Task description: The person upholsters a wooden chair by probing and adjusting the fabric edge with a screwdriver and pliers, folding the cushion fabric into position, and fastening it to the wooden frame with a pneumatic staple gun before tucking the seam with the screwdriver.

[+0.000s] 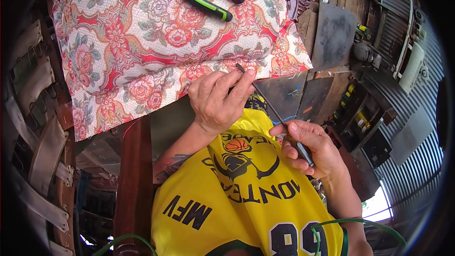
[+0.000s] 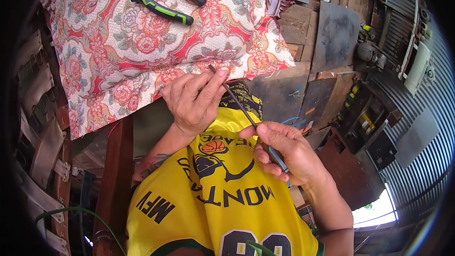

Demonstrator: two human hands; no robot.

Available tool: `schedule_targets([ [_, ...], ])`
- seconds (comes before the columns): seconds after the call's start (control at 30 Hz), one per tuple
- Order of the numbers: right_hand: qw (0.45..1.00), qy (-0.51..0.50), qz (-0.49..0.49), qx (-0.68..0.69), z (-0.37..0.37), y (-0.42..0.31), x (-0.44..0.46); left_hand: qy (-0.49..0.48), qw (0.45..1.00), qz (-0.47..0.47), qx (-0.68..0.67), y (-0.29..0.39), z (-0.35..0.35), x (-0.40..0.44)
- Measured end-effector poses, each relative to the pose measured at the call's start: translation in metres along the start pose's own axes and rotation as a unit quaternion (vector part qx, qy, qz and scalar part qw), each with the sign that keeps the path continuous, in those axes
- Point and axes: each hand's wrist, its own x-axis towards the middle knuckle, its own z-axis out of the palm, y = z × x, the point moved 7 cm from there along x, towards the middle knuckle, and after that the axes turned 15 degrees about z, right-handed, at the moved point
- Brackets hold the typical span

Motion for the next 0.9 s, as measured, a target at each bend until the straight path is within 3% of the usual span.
schedule_targets([
  [0.3,0.999,-0.027,-0.02,0.018,0.001,0.002,0.004,-0.011,1.0,-0.004,-0.009,-0.001,-0.001,-0.003],
  [0.47,0.999,0.016,-0.045,0.008,0.002,0.003,0.007,-0.027,1.0,0.006,-0.006,-0.001,-0.001,-0.003],
  [0.57,0.998,-0.043,-0.035,0.016,0.002,0.005,0.01,-0.034,0.999,-0.003,-0.011,0.0,0.0,-0.002],
  [0.9,0.996,-0.058,-0.04,0.054,0.001,0.008,0.014,-0.055,0.998,-0.006,-0.018,0.001,-0.006,0.0],
])
